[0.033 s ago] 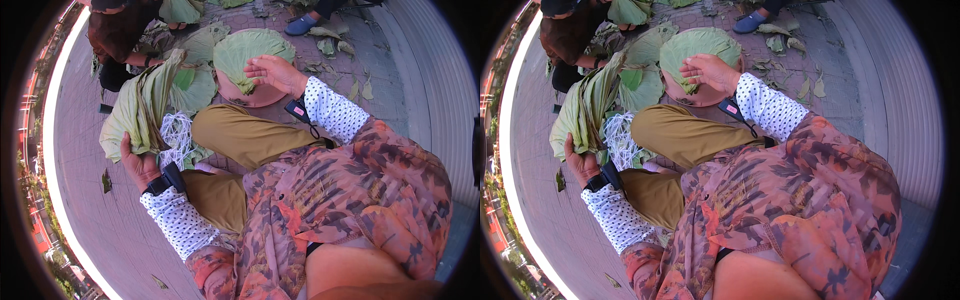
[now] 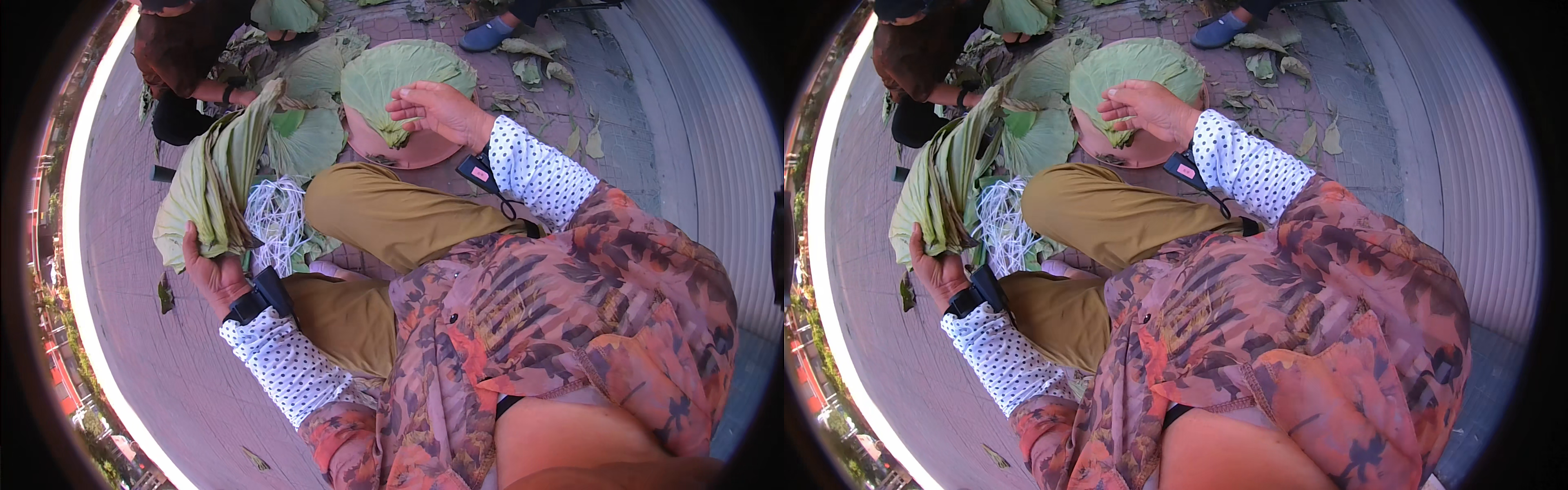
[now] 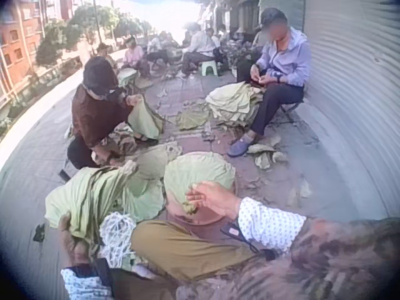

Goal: The person prepares bundles of lotus leaves by selecting plastic ties from a bunch, arranging them, and then sliding several leaves into the tie to form a secure stack.

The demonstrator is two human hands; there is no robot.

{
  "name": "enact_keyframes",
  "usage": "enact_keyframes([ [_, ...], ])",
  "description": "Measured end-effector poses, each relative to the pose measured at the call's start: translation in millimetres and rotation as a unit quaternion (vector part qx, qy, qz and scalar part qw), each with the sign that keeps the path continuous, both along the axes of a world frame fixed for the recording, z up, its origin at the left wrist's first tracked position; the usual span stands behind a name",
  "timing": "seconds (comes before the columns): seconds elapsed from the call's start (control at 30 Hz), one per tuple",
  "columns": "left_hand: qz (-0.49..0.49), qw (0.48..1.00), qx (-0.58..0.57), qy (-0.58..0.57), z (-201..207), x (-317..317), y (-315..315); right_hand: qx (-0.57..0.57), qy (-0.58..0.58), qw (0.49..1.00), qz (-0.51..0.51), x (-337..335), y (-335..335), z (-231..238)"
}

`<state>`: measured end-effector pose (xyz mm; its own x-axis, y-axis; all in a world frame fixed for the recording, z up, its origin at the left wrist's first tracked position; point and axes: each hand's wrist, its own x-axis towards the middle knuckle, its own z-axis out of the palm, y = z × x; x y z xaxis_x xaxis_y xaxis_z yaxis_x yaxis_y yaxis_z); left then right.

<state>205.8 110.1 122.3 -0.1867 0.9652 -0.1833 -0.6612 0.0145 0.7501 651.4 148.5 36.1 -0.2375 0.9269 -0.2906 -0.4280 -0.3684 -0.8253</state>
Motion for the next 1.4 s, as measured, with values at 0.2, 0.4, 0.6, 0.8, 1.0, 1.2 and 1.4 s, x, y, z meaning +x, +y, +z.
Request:
enact_keyframes([
  [0.2,0.152,0.988,-0.032,-0.009,-35,-71,-31,0.068,-0.189,0.969,0.146,-50,33,-16],
  [0.4,0.268,0.961,-0.057,0.021,-87,-138,-45,0.016,-0.282,0.911,0.299,-153,77,-86],
  [0.6,0.373,0.921,-0.108,0.011,-116,-184,-32,0.020,-0.304,0.826,0.475,-267,169,-243],
  [0.8,0.422,0.894,-0.145,0.042,-140,-228,-37,0.117,-0.366,0.732,0.563,-380,196,-372],
  [1.0,0.465,0.865,-0.184,0.042,-153,-251,-41,0.159,-0.446,0.720,0.507,-419,201,-435],
  [1.2,0.487,0.855,-0.176,0.037,-138,-264,-69,0.122,-0.350,0.881,0.294,-431,204,-401],
  [1.4,0.461,0.878,-0.127,0.002,-139,-256,-98,0.190,-0.392,0.842,0.319,-425,211,-362],
])
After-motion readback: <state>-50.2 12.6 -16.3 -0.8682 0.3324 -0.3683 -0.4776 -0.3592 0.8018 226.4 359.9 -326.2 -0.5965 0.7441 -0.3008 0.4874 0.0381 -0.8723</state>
